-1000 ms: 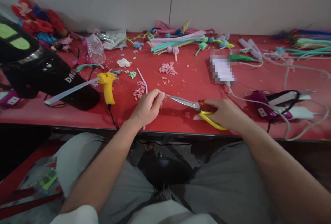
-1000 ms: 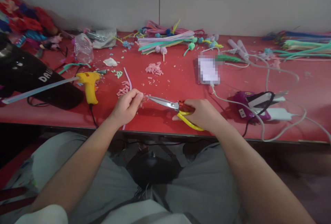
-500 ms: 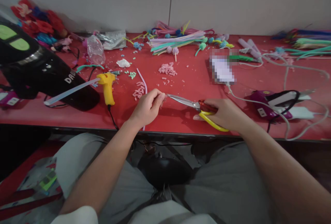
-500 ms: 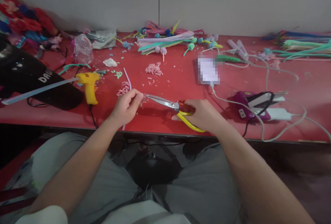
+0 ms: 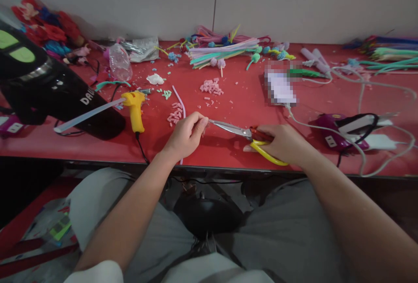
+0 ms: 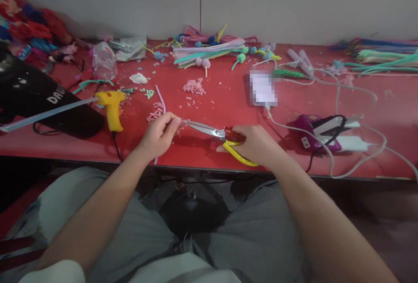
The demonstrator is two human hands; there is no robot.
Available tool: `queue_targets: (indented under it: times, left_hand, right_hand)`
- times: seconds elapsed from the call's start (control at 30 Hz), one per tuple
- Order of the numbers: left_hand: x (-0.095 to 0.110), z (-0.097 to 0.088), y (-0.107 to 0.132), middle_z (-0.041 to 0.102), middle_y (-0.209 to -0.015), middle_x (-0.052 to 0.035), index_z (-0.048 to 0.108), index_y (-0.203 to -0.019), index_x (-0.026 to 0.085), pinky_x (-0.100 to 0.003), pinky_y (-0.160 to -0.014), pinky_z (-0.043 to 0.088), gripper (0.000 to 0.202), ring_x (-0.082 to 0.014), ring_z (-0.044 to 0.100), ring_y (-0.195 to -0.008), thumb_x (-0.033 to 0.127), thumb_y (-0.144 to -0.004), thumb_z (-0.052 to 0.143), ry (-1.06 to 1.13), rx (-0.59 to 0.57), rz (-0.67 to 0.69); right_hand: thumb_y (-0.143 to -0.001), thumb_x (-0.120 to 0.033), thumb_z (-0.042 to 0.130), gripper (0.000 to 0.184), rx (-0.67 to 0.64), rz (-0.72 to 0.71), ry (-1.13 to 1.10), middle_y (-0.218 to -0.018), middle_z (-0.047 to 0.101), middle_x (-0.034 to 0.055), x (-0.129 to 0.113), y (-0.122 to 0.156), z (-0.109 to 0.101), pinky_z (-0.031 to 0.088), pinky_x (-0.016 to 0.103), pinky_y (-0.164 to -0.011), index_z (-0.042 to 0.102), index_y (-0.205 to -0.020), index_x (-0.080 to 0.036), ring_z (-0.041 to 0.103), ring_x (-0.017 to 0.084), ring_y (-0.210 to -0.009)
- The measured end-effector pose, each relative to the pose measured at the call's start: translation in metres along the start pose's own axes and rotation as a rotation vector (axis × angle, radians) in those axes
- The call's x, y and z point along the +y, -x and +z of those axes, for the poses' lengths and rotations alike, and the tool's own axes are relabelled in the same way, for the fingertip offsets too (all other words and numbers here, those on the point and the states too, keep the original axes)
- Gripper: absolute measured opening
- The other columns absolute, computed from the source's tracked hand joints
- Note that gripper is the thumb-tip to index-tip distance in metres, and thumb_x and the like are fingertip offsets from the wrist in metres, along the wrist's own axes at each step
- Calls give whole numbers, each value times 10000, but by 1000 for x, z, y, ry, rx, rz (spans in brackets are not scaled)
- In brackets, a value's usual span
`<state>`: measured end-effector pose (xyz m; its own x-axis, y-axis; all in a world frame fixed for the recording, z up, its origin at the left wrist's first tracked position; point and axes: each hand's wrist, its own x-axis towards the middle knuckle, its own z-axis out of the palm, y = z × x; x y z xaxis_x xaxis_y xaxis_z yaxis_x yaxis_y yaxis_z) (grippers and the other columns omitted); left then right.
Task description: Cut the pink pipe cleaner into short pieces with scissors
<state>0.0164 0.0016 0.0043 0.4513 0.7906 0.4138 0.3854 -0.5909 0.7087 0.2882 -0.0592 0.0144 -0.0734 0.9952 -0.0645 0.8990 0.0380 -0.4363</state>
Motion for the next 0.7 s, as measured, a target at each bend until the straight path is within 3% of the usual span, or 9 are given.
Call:
queue_targets:
  times: [0.7]
  left_hand:
    - [0, 0, 0, 579, -687, 2, 521, -812, 185, -242, -635, 432, 257, -113, 549, -640, 314, -1010, 420, 13, -4, -6]
  right_hand:
    - [-624, -837, 625, 662, 6, 23, 6, -537, 318, -59, 0, -1, 0, 224, 275, -511, 379, -605, -222, 275, 112, -548]
